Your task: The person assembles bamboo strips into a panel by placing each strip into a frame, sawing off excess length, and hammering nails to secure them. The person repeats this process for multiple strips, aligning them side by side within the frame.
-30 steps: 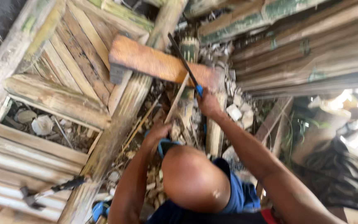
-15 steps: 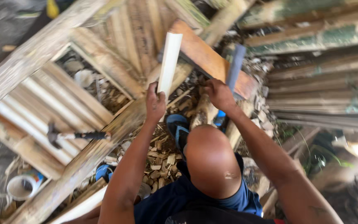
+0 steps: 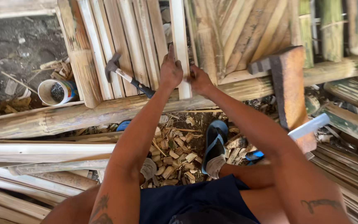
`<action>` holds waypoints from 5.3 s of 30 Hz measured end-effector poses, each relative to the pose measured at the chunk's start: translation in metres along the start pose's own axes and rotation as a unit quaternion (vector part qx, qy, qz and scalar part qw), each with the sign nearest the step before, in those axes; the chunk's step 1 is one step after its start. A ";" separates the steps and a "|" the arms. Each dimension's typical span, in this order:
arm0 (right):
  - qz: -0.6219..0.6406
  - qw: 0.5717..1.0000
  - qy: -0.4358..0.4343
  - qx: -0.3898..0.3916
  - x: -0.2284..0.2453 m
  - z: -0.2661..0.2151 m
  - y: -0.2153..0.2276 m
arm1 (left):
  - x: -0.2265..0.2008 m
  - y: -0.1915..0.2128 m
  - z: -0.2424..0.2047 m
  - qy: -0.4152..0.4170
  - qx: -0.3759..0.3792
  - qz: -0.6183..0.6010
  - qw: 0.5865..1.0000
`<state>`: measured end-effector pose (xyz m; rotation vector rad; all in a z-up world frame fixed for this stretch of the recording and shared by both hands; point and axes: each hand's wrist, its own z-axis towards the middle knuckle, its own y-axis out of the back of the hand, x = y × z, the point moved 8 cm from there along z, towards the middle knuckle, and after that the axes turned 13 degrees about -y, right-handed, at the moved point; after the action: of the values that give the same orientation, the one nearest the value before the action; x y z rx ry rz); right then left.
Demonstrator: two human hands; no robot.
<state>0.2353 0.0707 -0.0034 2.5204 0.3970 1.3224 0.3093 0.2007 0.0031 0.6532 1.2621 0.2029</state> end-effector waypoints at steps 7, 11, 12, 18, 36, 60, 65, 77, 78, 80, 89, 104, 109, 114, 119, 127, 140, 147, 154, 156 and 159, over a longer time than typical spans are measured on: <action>0.078 0.996 -0.042 -0.017 -0.051 0.085 -0.030 | 0.030 0.012 -0.022 -0.066 0.233 0.225 0.944; 0.076 0.997 0.028 -0.020 -0.054 0.088 -0.034 | 0.032 0.009 -0.006 -0.089 0.273 0.255 0.923; 0.047 0.997 0.055 -0.030 -0.053 0.086 -0.034 | 0.034 0.007 -0.004 -0.089 0.280 0.262 0.919; 0.092 0.995 -0.007 0.025 -0.068 0.087 -0.041 | 0.041 0.000 -0.004 -0.101 0.272 0.263 0.920; -0.062 0.996 0.023 0.065 -0.036 0.063 0.008 | -0.013 0.005 0.029 -0.299 0.277 0.312 0.858; 0.187 0.974 0.103 0.075 -0.038 0.032 -0.084 | 0.049 -0.085 0.037 0.069 0.330 -0.070 0.939; 0.119 0.988 0.018 0.097 -0.038 0.039 -0.088 | 0.076 -0.052 0.086 0.098 0.066 -0.090 0.989; -0.052 0.994 0.005 -0.092 -0.053 0.064 -0.029 | 0.041 -0.004 0.037 -0.067 0.213 0.278 0.934; -0.051 0.995 0.010 -0.090 -0.054 0.065 -0.031 | 0.040 -0.007 0.025 -0.078 0.276 0.302 0.909; -0.048 0.994 0.022 -0.093 -0.055 0.069 -0.030 | 0.036 -0.002 0.017 -0.083 0.293 0.297 0.905; -0.012 0.998 -0.018 -0.064 -0.063 0.076 -0.034 | 0.043 -0.004 0.015 -0.075 0.321 0.277 0.902; -0.036 0.996 -0.039 -0.071 -0.057 0.071 -0.032 | 0.049 -0.002 0.014 -0.084 0.300 0.225 0.923; -0.013 0.984 0.047 -0.173 -0.035 0.050 -0.021 | 0.053 0.042 0.015 -0.122 0.160 0.086 0.976; -0.167 0.920 0.230 -0.271 0.038 0.001 -0.087 | 0.084 0.184 -0.034 -0.204 -0.068 0.133 0.968; -0.312 0.940 0.098 -0.095 0.078 -0.001 -0.188 | 0.175 0.326 -0.103 0.027 -0.152 0.245 0.957; -0.366 0.913 0.065 -0.168 0.102 -0.018 -0.195 | 0.309 0.357 -0.139 0.245 0.036 0.335 0.909; -0.376 0.906 0.065 -0.183 0.083 -0.006 -0.200 | 0.297 0.364 -0.135 0.310 0.116 0.300 0.895; -0.190 0.932 0.229 -0.209 0.067 -0.017 -0.166 | 0.208 0.386 -0.120 0.177 -0.088 0.304 0.932; -0.125 0.984 0.026 -0.126 -0.047 -0.060 -0.060 | 0.061 0.198 -0.047 -0.189 -0.120 0.023 0.974; -0.149 0.979 -0.001 -0.140 -0.067 -0.080 -0.029 | 0.026 0.122 -0.041 -0.216 -0.038 0.036 0.975; -0.156 0.973 0.001 -0.170 -0.088 -0.115 -0.001 | 0.019 0.026 -0.047 -0.107 0.165 0.086 0.977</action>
<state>0.0917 0.0528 -0.0071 2.0767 0.4974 1.1583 0.2772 0.2466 -0.0054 1.0452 1.0384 0.0606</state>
